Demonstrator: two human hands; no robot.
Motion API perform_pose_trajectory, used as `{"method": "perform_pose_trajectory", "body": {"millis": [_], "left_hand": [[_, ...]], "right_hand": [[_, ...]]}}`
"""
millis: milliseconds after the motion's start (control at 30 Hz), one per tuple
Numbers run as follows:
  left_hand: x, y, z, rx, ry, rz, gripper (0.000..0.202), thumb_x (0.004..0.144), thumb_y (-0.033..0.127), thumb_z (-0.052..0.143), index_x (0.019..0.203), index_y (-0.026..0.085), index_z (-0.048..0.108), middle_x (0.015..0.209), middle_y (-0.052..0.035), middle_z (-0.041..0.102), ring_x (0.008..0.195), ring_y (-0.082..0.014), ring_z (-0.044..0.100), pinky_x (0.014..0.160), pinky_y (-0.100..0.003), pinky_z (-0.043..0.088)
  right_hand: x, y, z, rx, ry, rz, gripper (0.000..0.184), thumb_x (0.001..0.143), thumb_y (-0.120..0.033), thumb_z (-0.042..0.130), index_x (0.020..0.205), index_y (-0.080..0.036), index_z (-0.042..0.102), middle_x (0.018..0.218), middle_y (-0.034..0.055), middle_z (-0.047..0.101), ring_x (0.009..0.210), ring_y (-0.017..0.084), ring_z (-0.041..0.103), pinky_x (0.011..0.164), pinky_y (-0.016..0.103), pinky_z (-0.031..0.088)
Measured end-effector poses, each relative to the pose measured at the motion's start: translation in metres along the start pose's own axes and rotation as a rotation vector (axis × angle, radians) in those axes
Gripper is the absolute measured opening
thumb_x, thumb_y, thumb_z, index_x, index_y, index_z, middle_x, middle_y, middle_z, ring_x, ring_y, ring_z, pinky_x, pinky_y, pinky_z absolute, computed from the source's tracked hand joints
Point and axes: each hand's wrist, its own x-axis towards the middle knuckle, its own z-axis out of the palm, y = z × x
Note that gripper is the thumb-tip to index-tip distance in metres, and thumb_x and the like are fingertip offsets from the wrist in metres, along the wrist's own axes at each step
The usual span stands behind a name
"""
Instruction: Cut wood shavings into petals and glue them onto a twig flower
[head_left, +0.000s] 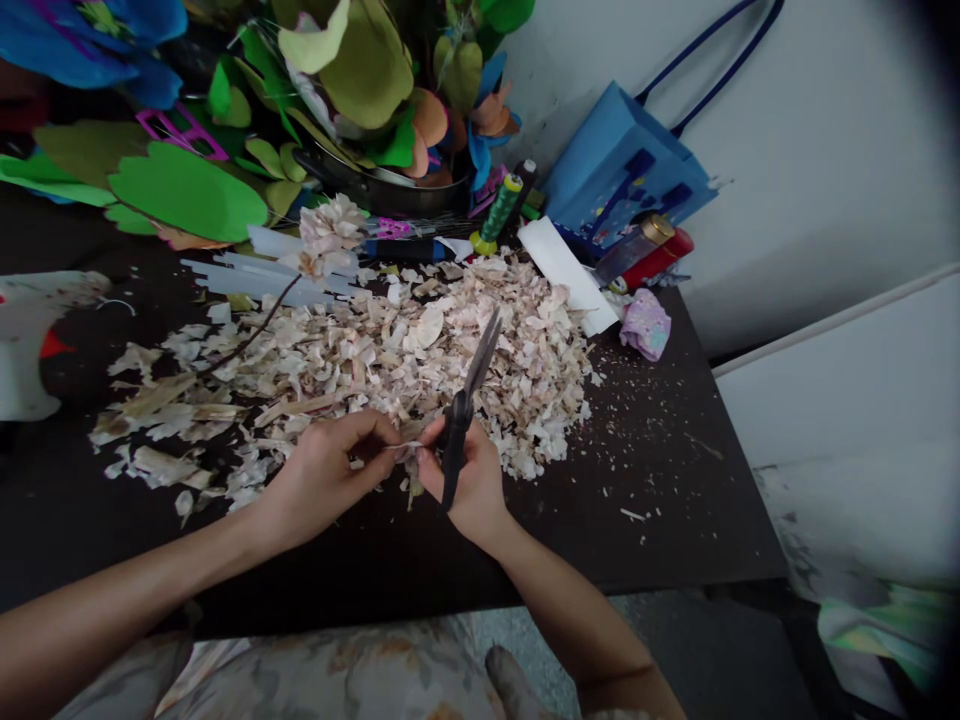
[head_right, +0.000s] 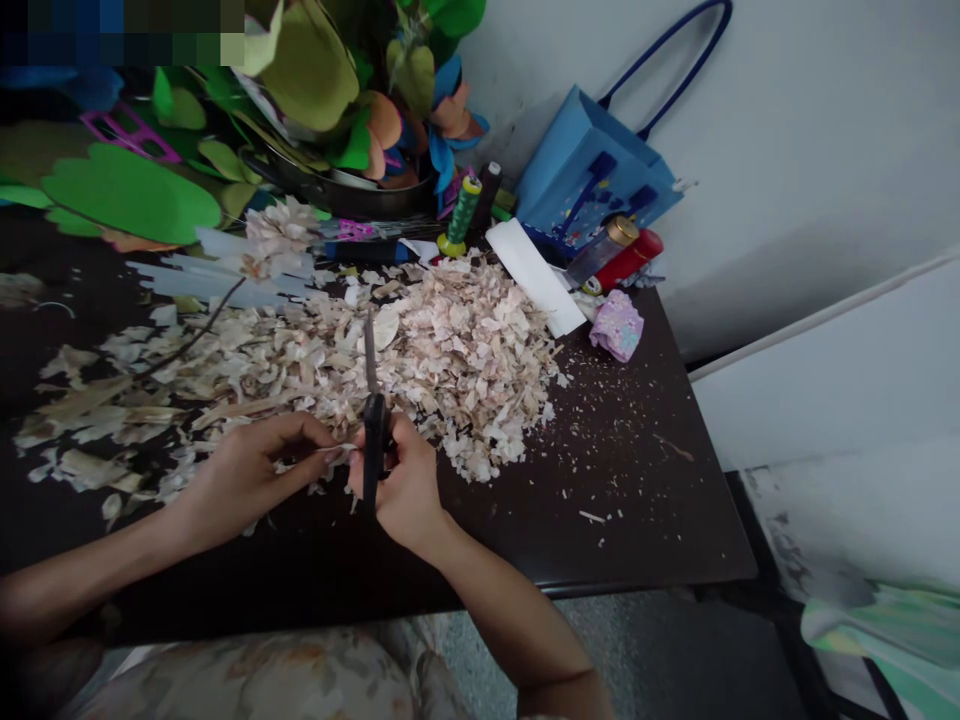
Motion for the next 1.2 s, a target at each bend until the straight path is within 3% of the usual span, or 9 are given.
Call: {"method": "perform_pose_trajectory", "body": {"millis": [200,367,467,633,767,933,1200], "left_hand": [[-0.004,-0.002,0.002,0.066,0.036,0.052,0.004,0.086,0.019,0.058,0.084,0.018,0.062,0.070,0.0023,0.065,0.060,-0.0110,0.060,0.058,-0.020,0.043],[-0.002,-0.002,0.000,0.121,0.087,0.060,0.005,0.086,0.020,0.059,0.084,0.018,0.063,0.070,0.0021,0.066,0.060,-0.0116,0.061,0.057,-0.021,0.044],[0.000,-0.002,-0.002,0.180,0.148,0.141,0.004,0.087,0.017,0.058,0.087,0.018,0.062,0.075,0.0001,0.067,0.066,-0.0136,0.064,0.063,-0.022,0.047],[0.000,-0.003,-0.003,0.236,0.201,0.362,0.015,0.089,0.007,0.052,0.097,0.019,0.059,0.092,-0.0046,0.068,0.089,-0.0167,0.065,0.081,-0.026,0.050],[-0.001,-0.001,-0.002,0.186,0.214,0.459,0.022,0.088,0.002,0.052,0.098,0.020,0.057,0.098,-0.0054,0.067,0.094,-0.0160,0.066,0.084,-0.027,0.051],[-0.002,0.000,-0.003,0.154,0.196,0.440,0.022,0.086,0.003,0.054,0.095,0.023,0.059,0.101,-0.0052,0.069,0.094,-0.0175,0.067,0.084,-0.030,0.053],[-0.001,-0.001,0.000,0.041,0.151,0.411,0.023,0.084,0.004,0.056,0.097,0.023,0.059,0.103,-0.0062,0.069,0.096,-0.0179,0.067,0.086,-0.030,0.053]], "right_hand": [[0.000,0.003,0.001,-0.037,0.041,0.009,0.018,0.074,-0.021,0.068,0.088,-0.022,0.058,0.077,-0.0002,0.064,0.065,0.015,0.060,0.061,0.028,0.049],[0.001,-0.004,0.000,0.126,0.033,-0.001,0.020,0.075,-0.023,0.071,0.089,-0.022,0.058,0.081,0.0005,0.064,0.070,0.015,0.061,0.064,0.029,0.051],[0.004,-0.010,-0.003,0.230,0.051,0.037,0.019,0.078,-0.028,0.071,0.090,-0.022,0.057,0.082,0.0007,0.063,0.069,0.015,0.061,0.066,0.029,0.052],[0.007,-0.008,-0.005,0.441,-0.049,0.223,0.023,0.082,-0.039,0.069,0.086,-0.020,0.056,0.072,-0.0002,0.065,0.054,0.012,0.059,0.047,0.022,0.043],[0.007,-0.003,-0.002,0.589,-0.157,0.305,0.024,0.082,-0.039,0.069,0.085,-0.018,0.058,0.067,-0.0009,0.064,0.052,0.010,0.059,0.040,0.018,0.034],[0.007,-0.003,-0.001,0.731,-0.226,0.415,0.027,0.074,-0.033,0.076,0.087,-0.018,0.059,0.058,-0.0034,0.061,0.050,0.010,0.058,0.039,0.017,0.033],[0.010,-0.005,-0.003,0.794,-0.215,0.440,0.032,0.063,-0.031,0.082,0.080,-0.018,0.058,0.062,-0.0039,0.061,0.047,0.009,0.054,0.038,0.018,0.031]]}}
